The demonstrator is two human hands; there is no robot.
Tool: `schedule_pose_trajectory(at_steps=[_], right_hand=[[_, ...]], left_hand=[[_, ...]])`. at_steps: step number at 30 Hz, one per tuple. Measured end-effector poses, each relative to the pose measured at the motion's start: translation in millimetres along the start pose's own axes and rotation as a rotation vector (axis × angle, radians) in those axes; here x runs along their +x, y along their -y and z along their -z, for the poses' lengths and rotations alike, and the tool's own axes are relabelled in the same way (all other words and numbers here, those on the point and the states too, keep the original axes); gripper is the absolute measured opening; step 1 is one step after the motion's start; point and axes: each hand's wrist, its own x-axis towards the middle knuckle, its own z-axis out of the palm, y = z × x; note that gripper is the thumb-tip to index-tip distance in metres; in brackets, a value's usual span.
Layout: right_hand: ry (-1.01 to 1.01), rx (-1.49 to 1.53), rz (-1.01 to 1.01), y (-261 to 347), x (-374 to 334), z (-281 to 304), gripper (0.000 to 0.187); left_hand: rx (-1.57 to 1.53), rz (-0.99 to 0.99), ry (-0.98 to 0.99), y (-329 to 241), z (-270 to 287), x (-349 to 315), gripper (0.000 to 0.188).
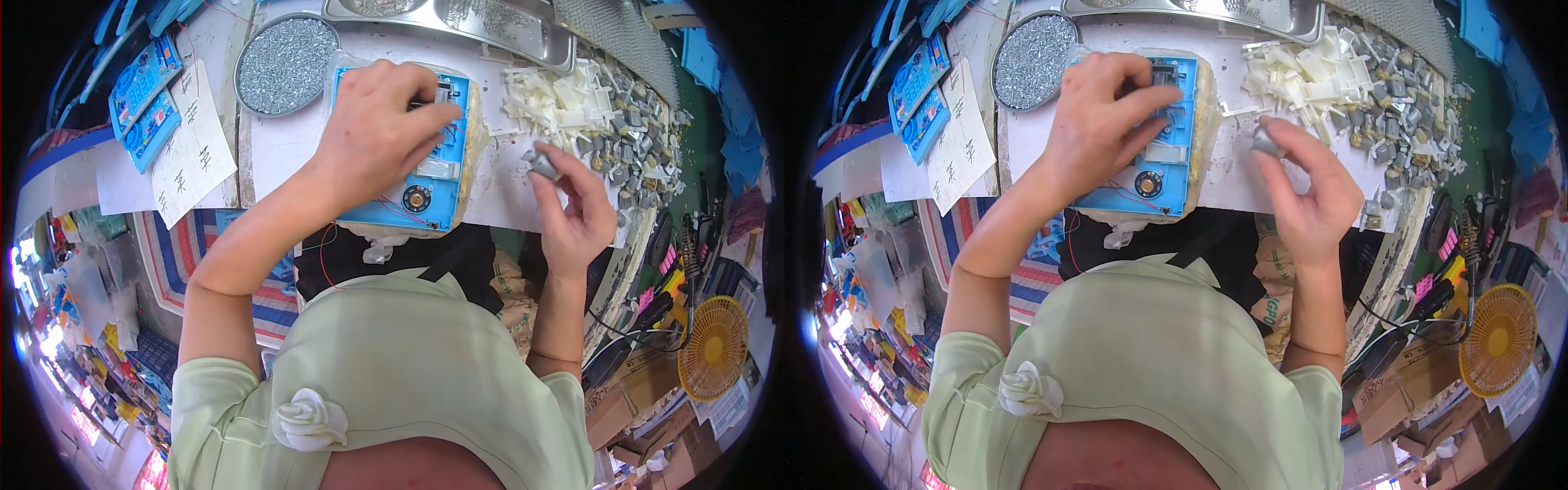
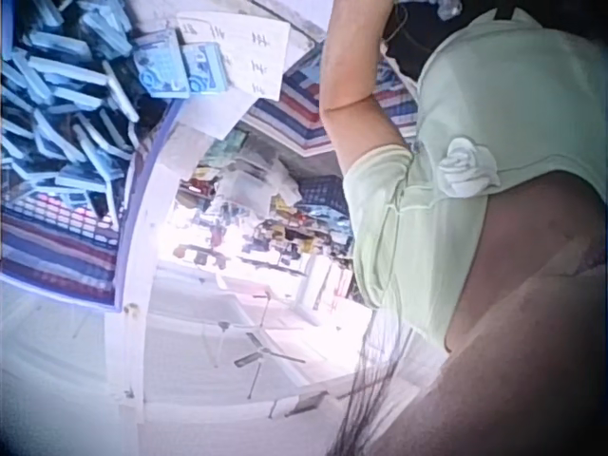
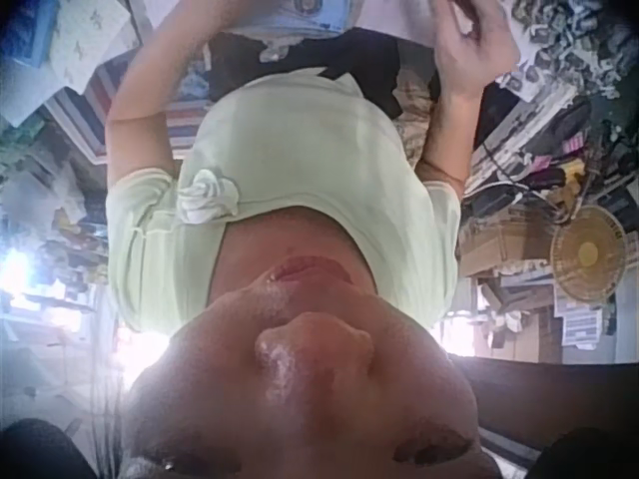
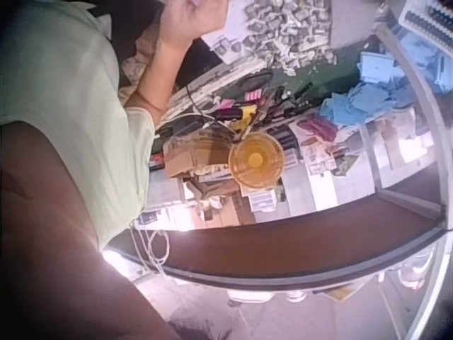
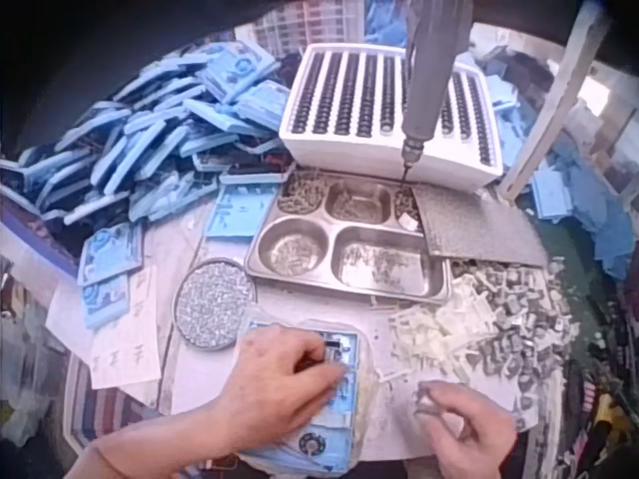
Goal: Assembling components of a blue plastic electronic device, including soldering wires and installing small parts.
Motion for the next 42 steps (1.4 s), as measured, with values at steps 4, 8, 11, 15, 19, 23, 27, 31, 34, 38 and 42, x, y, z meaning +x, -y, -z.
schedule_pose_trajectory(at_steps=[4,8,11,15,19,23,27,31,34,38,42], right_hand=[[0.037,0.052,-0.123,0.8,4.5,-11.0,0.030],[0.180,-0.040,-0.115,2.8,13.4,-30.9,0.031],[0.180,-0.317,0.182,0.0,30.4,-52.7,0.034],[0.244,-0.335,0.088,-6.3,34.5,-61.6,0.026],[0.307,-0.394,0.078,2.2,39.4,-62.8,0.024],[0.363,-0.560,0.165,10.0,45.9,-59.1,0.023],[0.338,-0.590,0.268,25.8,56.0,-53.2,0.022],[0.357,-0.517,0.411,36.5,71.0,-78.6,0.027],[0.443,-0.499,0.507,28.9,81.0,-100.3,0.028],[0.447,-0.476,0.627,22.4,85.9,-108.9,0.019],[0.468,-0.464,0.658,20.7,87.6,-110.5,0.020]], left_hand=[[0.005,-0.089,0.008,3.6,5.5,-5.5,0.030],[-0.086,-0.040,-0.067,14.0,23.9,-38.2,0.035],[-0.046,0.013,-0.124,22.4,22.4,-62.6,0.036],[-0.052,0.034,-0.163,20.7,23.3,-65.4,0.035],[-0.088,0.016,-0.198,23.0,22.9,-67.4,0.035],[-0.120,0.004,-0.219,27.4,20.9,-70.5,0.036],[-0.175,0.013,-0.185,27.8,24.4,-73.0,0.037],[-0.211,0.008,-0.200,26.5,22.9,-71.0,0.038],[-0.217,-0.002,-0.211,28.6,21.8,-71.0,0.039],[-0.210,-0.004,-0.213,31.3,23.1,-72.0,0.036],[-0.240,0.025,-0.234,29.5,21.6,-74.0,0.031]])
